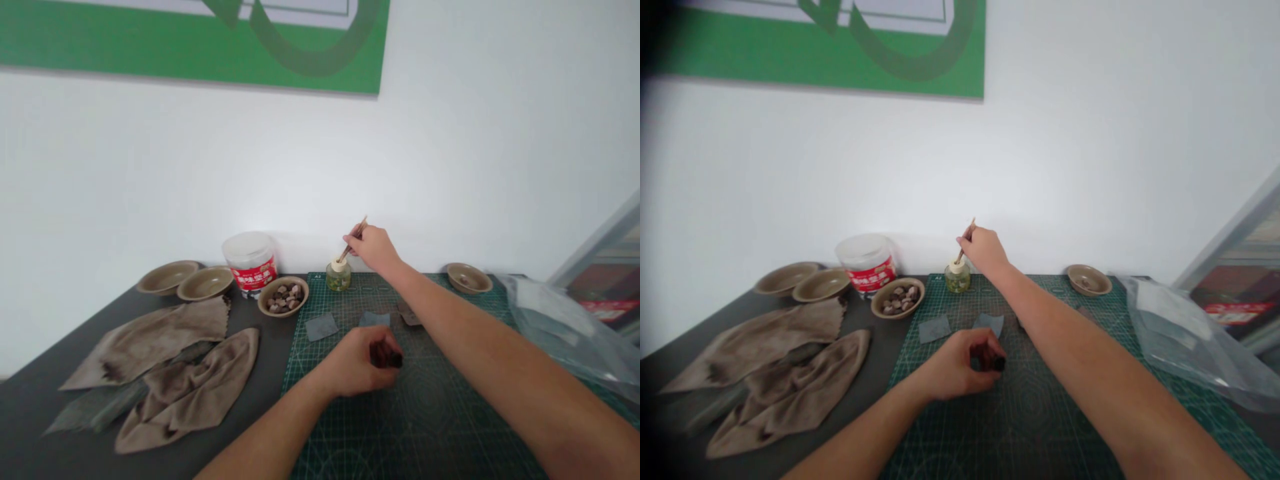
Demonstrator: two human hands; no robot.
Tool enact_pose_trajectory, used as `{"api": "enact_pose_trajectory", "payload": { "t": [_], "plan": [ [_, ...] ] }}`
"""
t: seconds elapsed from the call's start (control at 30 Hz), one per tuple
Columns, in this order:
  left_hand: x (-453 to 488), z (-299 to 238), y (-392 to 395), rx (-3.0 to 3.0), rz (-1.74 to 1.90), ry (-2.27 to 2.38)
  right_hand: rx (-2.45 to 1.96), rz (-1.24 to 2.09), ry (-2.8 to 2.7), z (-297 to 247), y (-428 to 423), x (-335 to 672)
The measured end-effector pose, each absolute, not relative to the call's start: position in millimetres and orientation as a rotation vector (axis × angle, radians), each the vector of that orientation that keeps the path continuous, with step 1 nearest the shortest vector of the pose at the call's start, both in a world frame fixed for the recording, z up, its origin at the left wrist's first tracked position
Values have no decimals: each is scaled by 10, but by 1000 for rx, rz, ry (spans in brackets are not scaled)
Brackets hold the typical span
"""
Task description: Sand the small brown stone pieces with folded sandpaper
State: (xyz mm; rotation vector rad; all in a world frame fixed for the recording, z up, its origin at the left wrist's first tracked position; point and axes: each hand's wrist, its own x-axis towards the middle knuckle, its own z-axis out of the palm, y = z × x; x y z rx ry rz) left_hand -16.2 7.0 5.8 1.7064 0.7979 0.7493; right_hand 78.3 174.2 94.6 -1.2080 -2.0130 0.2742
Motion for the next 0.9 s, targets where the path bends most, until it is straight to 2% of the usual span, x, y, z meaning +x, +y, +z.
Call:
{"api": "enact_pose_trajectory", "payload": {
  "t": [0.23, 0.43, 0.7, 0.77, 0.9],
  "plan": [
    [-180, 49, 98, 1716, 825, 849, -1307, 289, -2103, 806, 1816, 502],
    [-167, -38, 243, 1671, 1087, 1099, -1353, 303, -1892, 643, 1517, 824],
    [-157, -34, 287, 1707, 1245, 1407, -1288, 1154, -1869, 273, 739, 1447],
    [-139, -31, 268, 1753, 1189, 1407, -1275, 1208, -1823, 159, 620, 1457],
    [-98, -20, 251, 1822, 1109, 1428, -1310, 1113, -1754, 25, 528, 1432]
  ]
}}
